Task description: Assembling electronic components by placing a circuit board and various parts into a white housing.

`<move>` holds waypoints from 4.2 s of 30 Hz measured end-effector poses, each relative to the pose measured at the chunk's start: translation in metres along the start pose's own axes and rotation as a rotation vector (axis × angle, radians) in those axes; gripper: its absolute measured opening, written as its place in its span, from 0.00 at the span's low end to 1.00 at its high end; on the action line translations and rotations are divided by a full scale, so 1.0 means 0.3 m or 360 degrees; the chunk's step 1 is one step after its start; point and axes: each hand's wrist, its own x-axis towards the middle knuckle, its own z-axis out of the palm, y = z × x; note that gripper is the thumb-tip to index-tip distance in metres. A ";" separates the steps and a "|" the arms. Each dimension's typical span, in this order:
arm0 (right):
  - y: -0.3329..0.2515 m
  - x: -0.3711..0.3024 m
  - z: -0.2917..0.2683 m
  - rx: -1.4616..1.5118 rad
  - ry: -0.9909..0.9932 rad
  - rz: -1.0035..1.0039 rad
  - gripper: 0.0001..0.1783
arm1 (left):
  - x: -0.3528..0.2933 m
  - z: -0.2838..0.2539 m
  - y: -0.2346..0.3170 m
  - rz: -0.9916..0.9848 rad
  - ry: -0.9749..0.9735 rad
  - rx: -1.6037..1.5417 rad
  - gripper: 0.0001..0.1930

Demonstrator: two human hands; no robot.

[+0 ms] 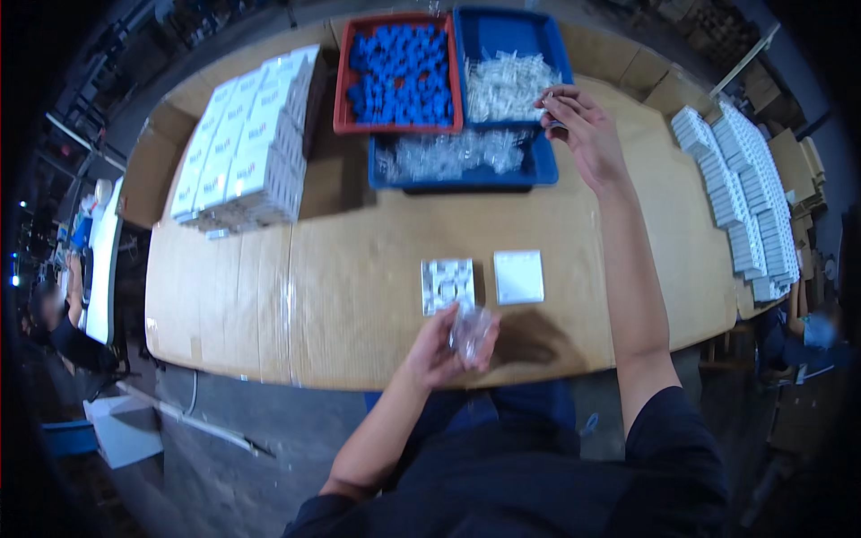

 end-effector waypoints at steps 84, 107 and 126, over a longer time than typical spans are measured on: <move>0.364 0.606 -0.291 -0.2466 0.0507 -0.0494 0.11 | 0.126 -0.010 -0.069 -0.0077 -0.0011 0.0715 0.31; 0.200 -0.592 -0.079 -0.0543 0.0158 0.0368 0.11 | 0.131 0.007 -0.047 -0.0014 -0.0006 0.0682 0.30; 0.130 -0.654 0.053 -0.0965 -0.0965 0.0565 0.08 | 0.119 -0.038 -0.067 0.0058 -0.0042 0.0688 0.23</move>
